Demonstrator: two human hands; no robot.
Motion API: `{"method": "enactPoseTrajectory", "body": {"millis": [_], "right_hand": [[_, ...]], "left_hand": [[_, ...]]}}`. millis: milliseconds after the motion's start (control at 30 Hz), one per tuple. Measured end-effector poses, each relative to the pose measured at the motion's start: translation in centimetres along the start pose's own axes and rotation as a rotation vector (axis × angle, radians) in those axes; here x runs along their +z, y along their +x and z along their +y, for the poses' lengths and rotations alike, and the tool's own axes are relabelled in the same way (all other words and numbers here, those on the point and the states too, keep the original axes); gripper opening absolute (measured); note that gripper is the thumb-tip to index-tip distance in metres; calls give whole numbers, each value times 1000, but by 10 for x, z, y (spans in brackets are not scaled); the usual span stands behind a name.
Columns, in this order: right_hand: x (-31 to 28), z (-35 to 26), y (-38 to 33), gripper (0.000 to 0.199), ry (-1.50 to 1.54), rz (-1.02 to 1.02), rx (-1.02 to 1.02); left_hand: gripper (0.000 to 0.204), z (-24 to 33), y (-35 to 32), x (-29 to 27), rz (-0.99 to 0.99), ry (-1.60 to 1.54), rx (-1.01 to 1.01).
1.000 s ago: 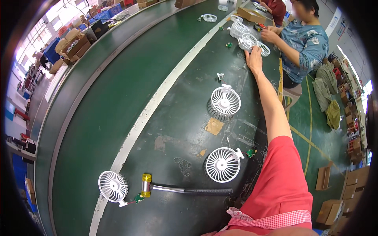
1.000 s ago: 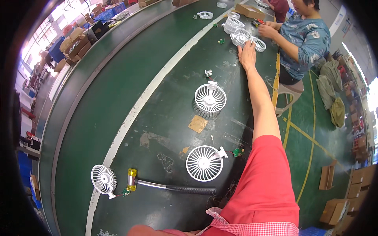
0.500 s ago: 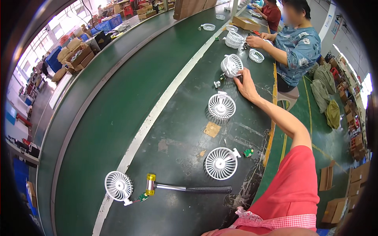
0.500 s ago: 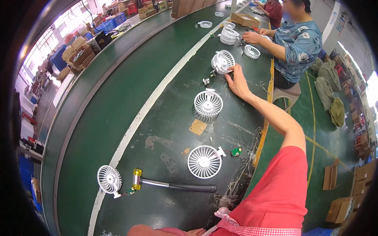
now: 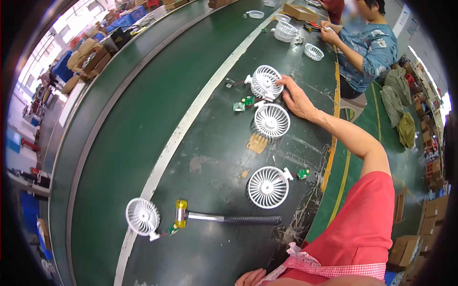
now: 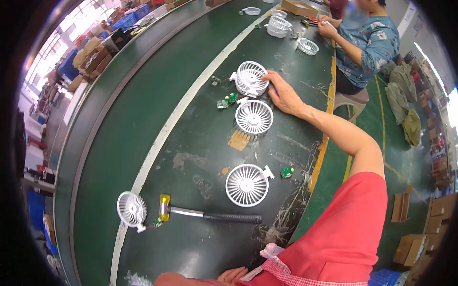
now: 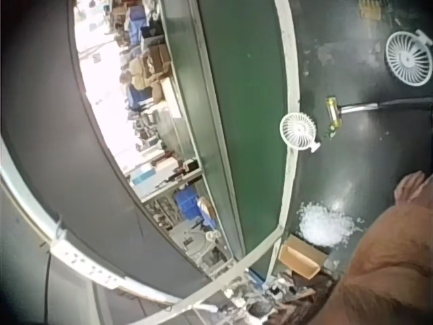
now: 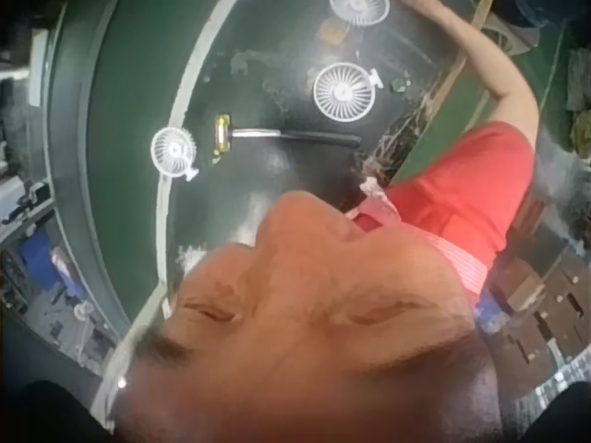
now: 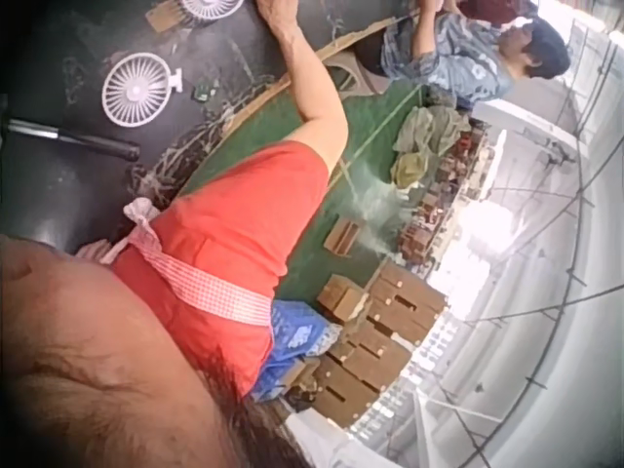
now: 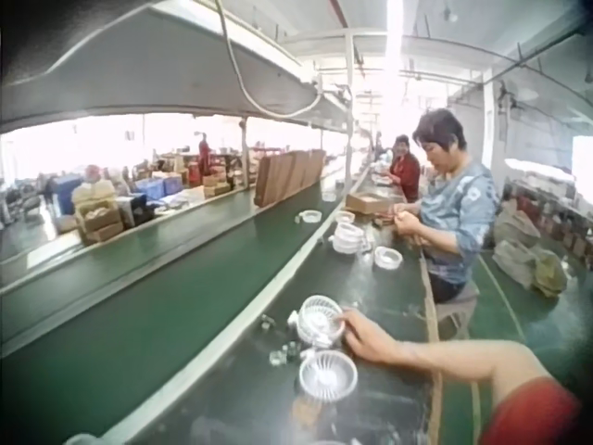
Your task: The person assembles fan covers by attaching components to fan grilles by hand, tapping them with a mallet, and setting the assembled parts on the conveyor line. The person then stretches and rubs their arms.
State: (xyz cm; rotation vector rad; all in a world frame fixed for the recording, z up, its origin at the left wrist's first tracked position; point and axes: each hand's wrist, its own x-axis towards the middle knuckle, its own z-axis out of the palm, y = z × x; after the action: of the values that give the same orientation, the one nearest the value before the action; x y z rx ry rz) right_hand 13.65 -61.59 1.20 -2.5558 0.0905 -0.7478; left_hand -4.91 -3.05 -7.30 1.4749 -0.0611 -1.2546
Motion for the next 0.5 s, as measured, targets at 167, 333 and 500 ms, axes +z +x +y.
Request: {"method": "enactPoseTrajectory", "body": {"millis": [167, 333, 500], "right_hand": [[6, 1, 1, 34, -1, 108, -35], [3, 1, -15, 23, -99, 151, -3], [16, -29, -27, 23, -71, 152, -41]], "left_hand": [[25, 75, -32, 60, 513, 857, 834], [20, 87, -37, 72, 593, 812, 877], [29, 81, -56, 55, 313, 1005, 918]]}}
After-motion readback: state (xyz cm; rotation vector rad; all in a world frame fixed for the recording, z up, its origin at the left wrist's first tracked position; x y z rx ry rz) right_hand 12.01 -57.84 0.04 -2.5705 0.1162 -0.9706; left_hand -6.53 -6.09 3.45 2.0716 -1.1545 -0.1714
